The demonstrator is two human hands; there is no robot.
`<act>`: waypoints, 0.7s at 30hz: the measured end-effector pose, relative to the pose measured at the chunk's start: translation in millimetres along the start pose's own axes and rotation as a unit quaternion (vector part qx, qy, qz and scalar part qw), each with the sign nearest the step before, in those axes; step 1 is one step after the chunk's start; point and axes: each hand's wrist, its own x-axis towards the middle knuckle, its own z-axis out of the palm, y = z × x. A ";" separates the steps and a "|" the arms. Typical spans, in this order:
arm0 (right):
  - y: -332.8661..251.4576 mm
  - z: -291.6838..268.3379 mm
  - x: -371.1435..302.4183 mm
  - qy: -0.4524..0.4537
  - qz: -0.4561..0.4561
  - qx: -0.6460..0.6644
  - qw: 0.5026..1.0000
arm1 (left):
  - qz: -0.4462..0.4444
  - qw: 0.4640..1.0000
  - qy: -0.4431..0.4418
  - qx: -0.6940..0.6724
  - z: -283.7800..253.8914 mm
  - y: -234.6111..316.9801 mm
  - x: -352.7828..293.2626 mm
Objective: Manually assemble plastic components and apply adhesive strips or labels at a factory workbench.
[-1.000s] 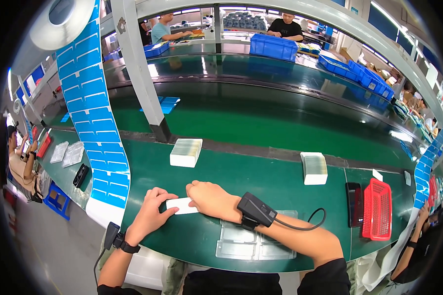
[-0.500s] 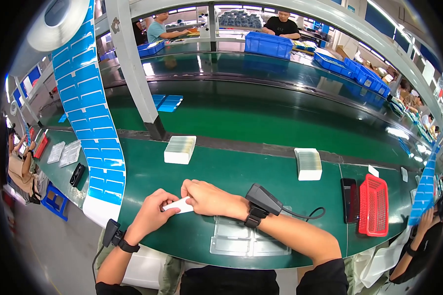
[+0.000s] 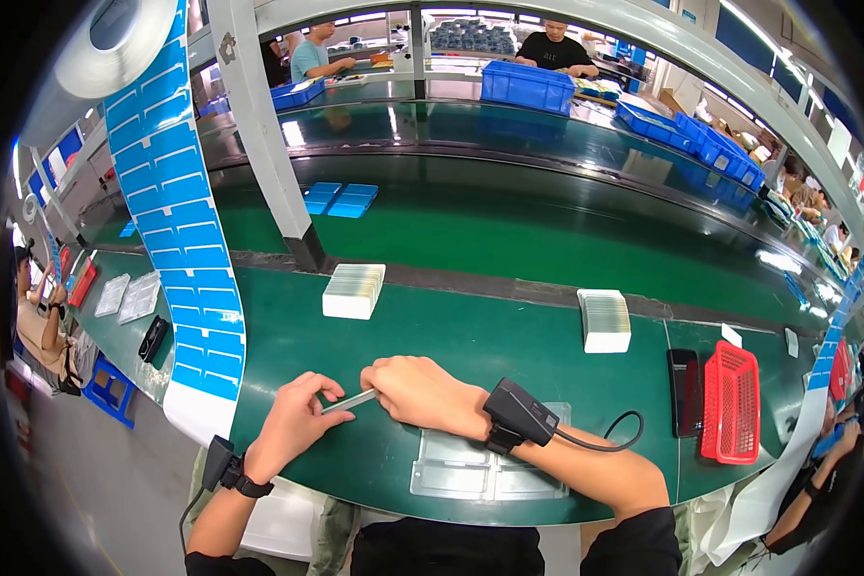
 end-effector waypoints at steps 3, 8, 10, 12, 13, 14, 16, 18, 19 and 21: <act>0.9 -0.6 0.8 -0.011 0.004 0.038 0.999 | -0.012 1.000 -0.006 -0.015 -3.2 -4.7 -3.7; 6.0 4.2 2.9 0.002 -0.003 0.064 0.998 | -0.097 0.990 -0.029 -0.097 -3.6 -1.2 -0.4; 9.3 6.9 4.0 0.044 0.002 0.074 0.996 | -0.130 0.984 -0.024 -0.115 -4.7 -3.5 1.9; 12.5 9.1 9.9 0.064 0.022 0.123 0.990 | -0.121 0.967 0.021 -0.222 -6.2 -18.9 4.7; 12.9 9.6 12.4 0.084 0.044 0.170 0.981 | -0.119 0.967 0.023 -0.222 -7.4 -28.5 9.8; 12.6 7.3 16.9 0.085 0.042 0.168 0.981 | -0.103 0.970 0.041 -0.216 -10.0 -39.0 18.8; 16.4 -0.8 28.5 0.106 0.072 0.155 0.979 | -0.090 0.976 0.071 -0.183 -11.8 -44.8 39.7; 29.7 -1.0 41.5 0.152 0.068 0.116 0.979 | -0.015 0.988 0.100 -0.121 -11.4 -49.0 62.4; 35.9 0.7 50.1 0.194 0.058 0.080 0.976 | 0.055 0.988 0.132 -0.052 -13.3 -51.1 70.1; 45.0 2.4 64.5 0.225 0.034 0.077 0.971 | 0.053 0.987 0.147 -0.038 -14.1 -58.5 85.0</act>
